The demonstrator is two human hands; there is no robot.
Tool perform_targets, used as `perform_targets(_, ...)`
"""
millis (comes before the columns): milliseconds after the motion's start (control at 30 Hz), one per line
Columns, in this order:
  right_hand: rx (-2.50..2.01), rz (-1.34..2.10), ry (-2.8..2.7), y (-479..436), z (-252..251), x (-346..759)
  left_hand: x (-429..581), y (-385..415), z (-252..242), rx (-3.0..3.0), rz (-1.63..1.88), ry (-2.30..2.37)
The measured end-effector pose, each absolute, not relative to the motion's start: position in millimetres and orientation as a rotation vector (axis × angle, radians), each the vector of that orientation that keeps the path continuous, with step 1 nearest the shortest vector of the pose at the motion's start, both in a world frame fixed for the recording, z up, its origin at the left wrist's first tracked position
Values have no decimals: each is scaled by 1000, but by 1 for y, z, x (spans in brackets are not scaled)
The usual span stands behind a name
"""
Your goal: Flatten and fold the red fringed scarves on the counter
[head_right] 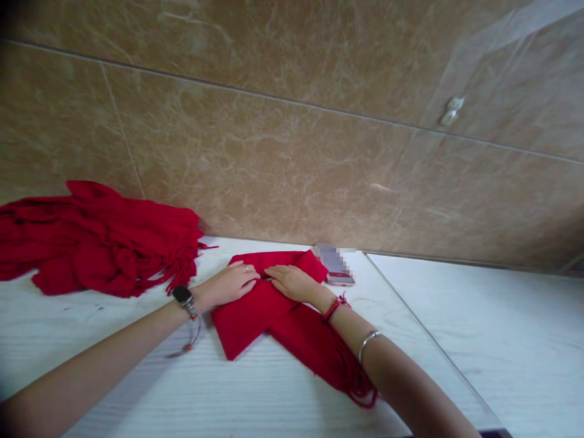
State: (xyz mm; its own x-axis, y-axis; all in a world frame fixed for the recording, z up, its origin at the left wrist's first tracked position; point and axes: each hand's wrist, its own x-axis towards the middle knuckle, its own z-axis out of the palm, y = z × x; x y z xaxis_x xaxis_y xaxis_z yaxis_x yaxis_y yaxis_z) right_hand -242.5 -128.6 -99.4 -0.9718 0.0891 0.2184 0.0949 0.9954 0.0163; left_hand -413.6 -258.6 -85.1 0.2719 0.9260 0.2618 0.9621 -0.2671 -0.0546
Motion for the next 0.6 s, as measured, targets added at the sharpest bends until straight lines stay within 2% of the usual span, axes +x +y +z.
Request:
perform_targets(167,40,-180,-2929,-127,-98,-239,-419,-258,-86,-2285,-200,-1698)
perform_targets(400,-318,-208,-2819,-125,-109,-233,-419,-255,-93,-2247,-282,-1695)
perform_targets(600,-396,-213,-2821,-118,-118,-230,-429,-258,-102,-2361,-257,-1723)
